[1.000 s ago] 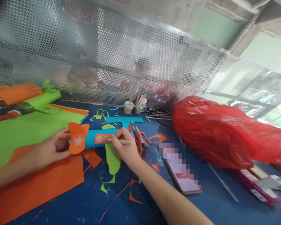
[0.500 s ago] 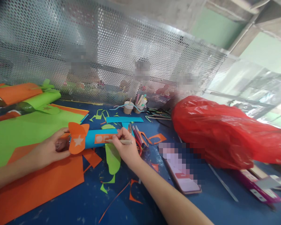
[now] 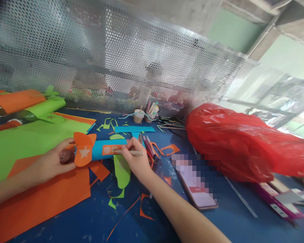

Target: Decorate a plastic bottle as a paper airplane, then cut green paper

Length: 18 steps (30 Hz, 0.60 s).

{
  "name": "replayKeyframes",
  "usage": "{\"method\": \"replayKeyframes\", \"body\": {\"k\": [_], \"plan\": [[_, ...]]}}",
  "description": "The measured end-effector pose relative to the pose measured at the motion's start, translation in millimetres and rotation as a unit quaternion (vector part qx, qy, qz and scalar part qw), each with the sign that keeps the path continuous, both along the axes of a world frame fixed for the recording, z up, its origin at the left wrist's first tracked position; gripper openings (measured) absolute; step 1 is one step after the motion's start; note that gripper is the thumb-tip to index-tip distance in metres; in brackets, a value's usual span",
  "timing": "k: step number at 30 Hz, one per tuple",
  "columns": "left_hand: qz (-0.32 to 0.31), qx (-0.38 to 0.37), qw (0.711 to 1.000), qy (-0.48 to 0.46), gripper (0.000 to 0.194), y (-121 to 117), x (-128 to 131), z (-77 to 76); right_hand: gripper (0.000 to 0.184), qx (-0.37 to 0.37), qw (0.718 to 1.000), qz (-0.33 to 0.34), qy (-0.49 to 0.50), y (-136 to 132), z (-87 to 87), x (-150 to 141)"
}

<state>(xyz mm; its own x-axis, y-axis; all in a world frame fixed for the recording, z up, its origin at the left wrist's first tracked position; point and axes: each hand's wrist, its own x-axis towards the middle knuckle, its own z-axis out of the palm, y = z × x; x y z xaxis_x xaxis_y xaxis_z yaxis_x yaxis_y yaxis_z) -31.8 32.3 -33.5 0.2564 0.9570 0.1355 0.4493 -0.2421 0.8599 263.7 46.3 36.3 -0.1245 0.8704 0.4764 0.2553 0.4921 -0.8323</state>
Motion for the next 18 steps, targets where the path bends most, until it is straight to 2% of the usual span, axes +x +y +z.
{"method": "replayKeyframes", "body": {"k": [3,6,9,18], "plan": [[0.041,-0.015,0.999,-0.013,0.081,-2.8,4.3,4.6,0.026,0.002,1.000,-0.003,-0.007,-0.1,0.5,0.6],[0.038,-0.027,0.998,-0.032,0.079,-8.7,10.8,15.5,0.026,-0.001,1.000,-0.002,-0.012,0.5,0.0,1.5],[0.053,-0.031,0.998,-0.002,0.079,-12.9,13.9,24.4,0.025,0.007,1.000,-0.010,-0.016,1.4,-1.0,2.4],[0.053,-0.045,0.998,-0.010,0.085,-12.6,13.6,25.4,0.026,0.007,1.000,-0.010,-0.020,0.9,-0.9,3.0]]}}
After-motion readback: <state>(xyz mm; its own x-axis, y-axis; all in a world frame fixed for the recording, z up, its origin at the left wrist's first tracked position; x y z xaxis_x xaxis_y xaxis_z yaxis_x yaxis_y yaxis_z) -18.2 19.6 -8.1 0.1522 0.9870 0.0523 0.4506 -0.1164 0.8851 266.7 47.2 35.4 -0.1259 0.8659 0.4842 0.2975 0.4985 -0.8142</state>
